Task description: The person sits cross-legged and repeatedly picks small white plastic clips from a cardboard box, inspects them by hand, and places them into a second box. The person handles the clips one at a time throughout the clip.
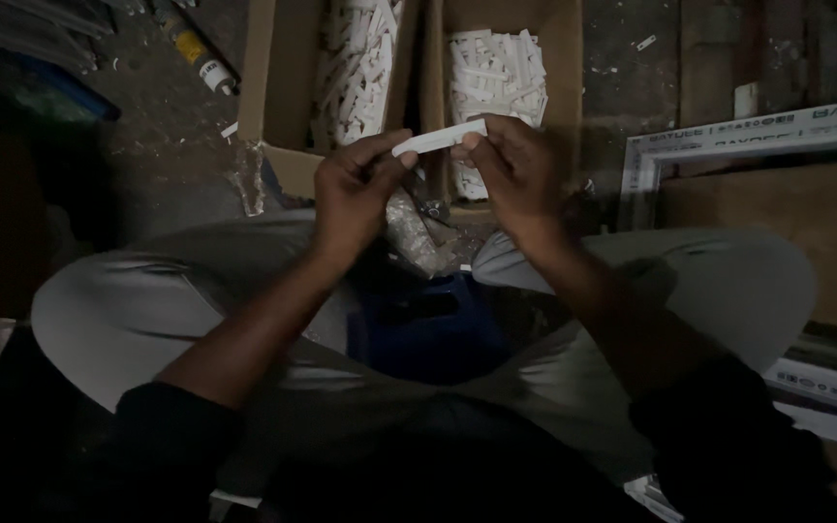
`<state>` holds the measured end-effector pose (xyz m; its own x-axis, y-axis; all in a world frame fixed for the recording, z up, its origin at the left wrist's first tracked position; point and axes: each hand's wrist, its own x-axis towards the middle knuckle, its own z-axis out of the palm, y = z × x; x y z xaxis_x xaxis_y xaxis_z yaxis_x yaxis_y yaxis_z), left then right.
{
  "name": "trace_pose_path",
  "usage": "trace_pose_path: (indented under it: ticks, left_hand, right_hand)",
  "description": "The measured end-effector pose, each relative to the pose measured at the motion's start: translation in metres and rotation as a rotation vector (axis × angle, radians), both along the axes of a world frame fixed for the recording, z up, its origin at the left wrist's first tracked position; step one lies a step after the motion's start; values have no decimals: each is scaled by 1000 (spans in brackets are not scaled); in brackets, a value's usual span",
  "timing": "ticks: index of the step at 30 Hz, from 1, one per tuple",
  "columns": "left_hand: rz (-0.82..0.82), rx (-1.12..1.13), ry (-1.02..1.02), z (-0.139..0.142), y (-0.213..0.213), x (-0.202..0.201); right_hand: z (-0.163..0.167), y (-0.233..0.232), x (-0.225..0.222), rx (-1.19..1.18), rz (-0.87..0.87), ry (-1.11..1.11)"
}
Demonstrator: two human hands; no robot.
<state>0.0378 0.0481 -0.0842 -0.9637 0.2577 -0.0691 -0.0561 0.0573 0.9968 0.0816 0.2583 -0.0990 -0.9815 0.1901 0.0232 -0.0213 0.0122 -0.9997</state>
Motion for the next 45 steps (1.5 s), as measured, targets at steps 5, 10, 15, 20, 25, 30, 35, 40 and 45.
trace_pose_path:
  ticks: [5,10,15,20,25,30,35,40,45]
  left_hand:
    - [12,27,-57,3,2,-1]
    - [-95,32,-66,6,5,2]
    - [-122,46,-27,7,2,3]
    - [-125,69,-65,6,2,7]
    - [-83,97,-97,7,7,12]
    - [-52,-29,236,12,2,10]
    - [-69,-110,355,16,-2,6]
    - [-19,38,4,8,3,1]
    - [39,120,-153,0,3,-3]
  right_hand:
    - [2,-4,2,-95,-49,-26]
    - [8,4,0,-182,-27,-50]
    - [12,8,-1,-219,11,-33]
    - [15,7,-2,-172,-34,-74]
    - [25,9,-6,-257,-24,-153]
    - [29,11,-8,-433,-34,-263]
    - [20,10,-7,-298,37,-230]
    - [16,12,-5,-279,27,-199]
    - [14,9,-5,-171,79,-116]
